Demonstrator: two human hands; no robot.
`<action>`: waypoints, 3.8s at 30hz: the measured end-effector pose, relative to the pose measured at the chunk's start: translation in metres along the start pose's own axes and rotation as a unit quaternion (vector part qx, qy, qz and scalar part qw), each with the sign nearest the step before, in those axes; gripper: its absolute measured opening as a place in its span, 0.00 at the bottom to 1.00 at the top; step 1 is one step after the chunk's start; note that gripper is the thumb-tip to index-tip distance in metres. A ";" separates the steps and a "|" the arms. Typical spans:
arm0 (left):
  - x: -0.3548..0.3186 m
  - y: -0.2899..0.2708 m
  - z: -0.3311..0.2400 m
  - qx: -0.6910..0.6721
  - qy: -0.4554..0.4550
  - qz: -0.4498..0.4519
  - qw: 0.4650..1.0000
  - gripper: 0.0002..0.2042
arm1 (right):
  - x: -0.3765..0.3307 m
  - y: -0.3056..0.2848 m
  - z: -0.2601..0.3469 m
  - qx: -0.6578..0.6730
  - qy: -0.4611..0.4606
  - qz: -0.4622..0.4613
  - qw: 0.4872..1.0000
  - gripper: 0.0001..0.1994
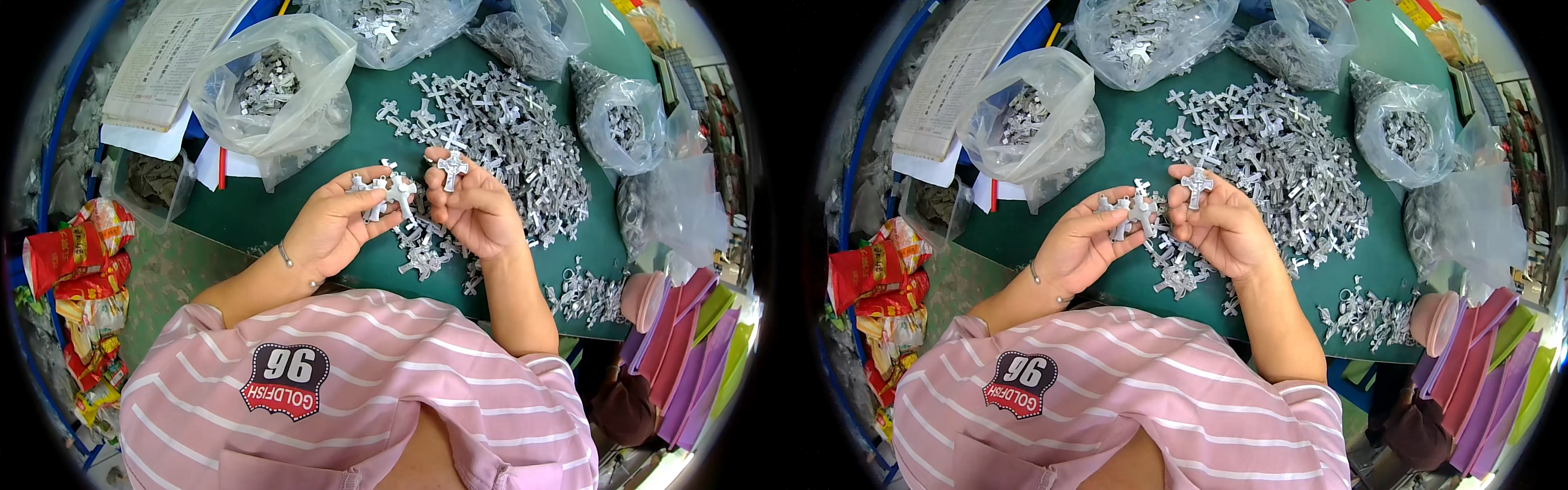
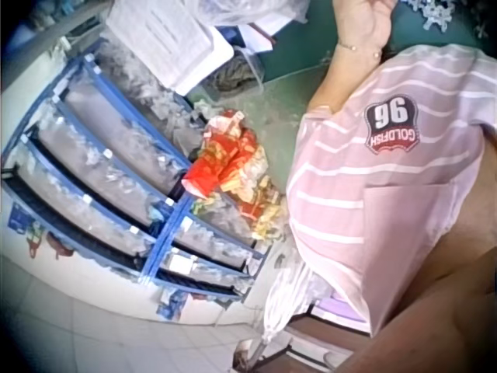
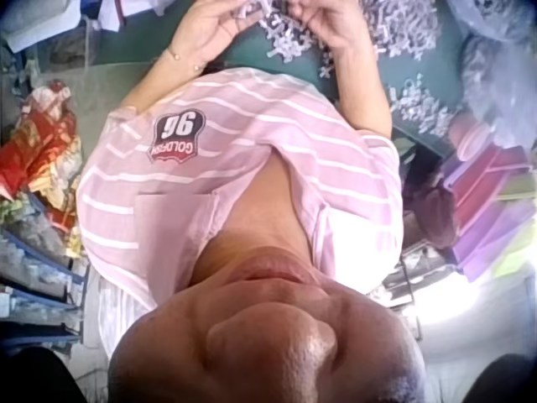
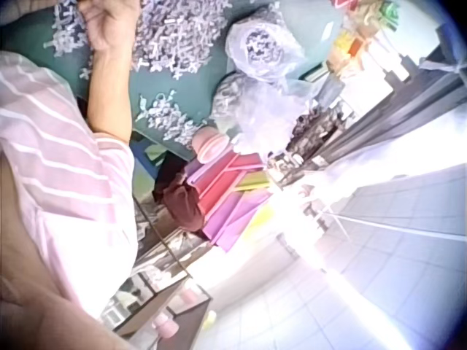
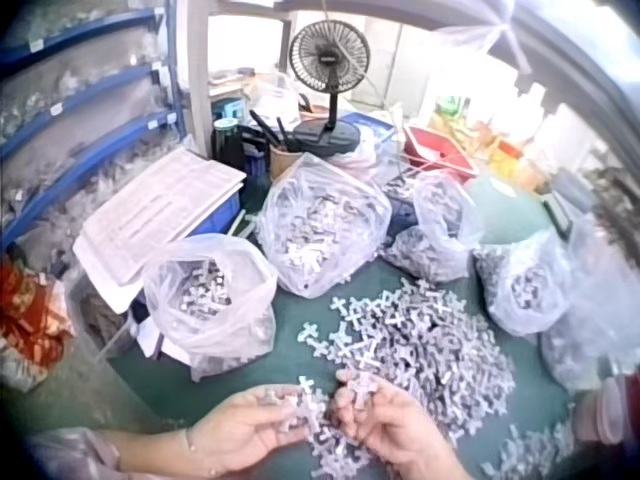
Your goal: The person sits at a green table and assembles small silver cross-shaped ornaments by hand. They pick up a cross and a small ring, attach the ring to the top of the cross, and place the finished item into a clear plastic bag. The person repeats this process continuously, handling the components one at a time.
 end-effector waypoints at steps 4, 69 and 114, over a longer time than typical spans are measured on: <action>0.000 0.001 0.004 -0.032 -0.010 0.019 0.999 0.13 | -0.009 0.019 0.002 0.166 0.010 0.012 0.986 0.28; 0.111 0.082 -0.046 0.778 0.362 -0.039 0.512 0.11 | -0.045 0.006 0.048 -0.577 -0.330 -0.381 0.643 0.05; 0.048 0.053 0.009 0.563 0.439 0.044 0.699 0.08 | -0.060 -0.003 0.022 -0.759 -0.375 -0.294 0.444 0.10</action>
Point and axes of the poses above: each hand's wrist, its own x-axis towards the middle knuckle, its own y-axis out of the palm, z = x × y, the point moved 2 cm from there along x, towards the middle knuckle, and after that the axes turned 10 degrees about -z, right-handed, at the moved point
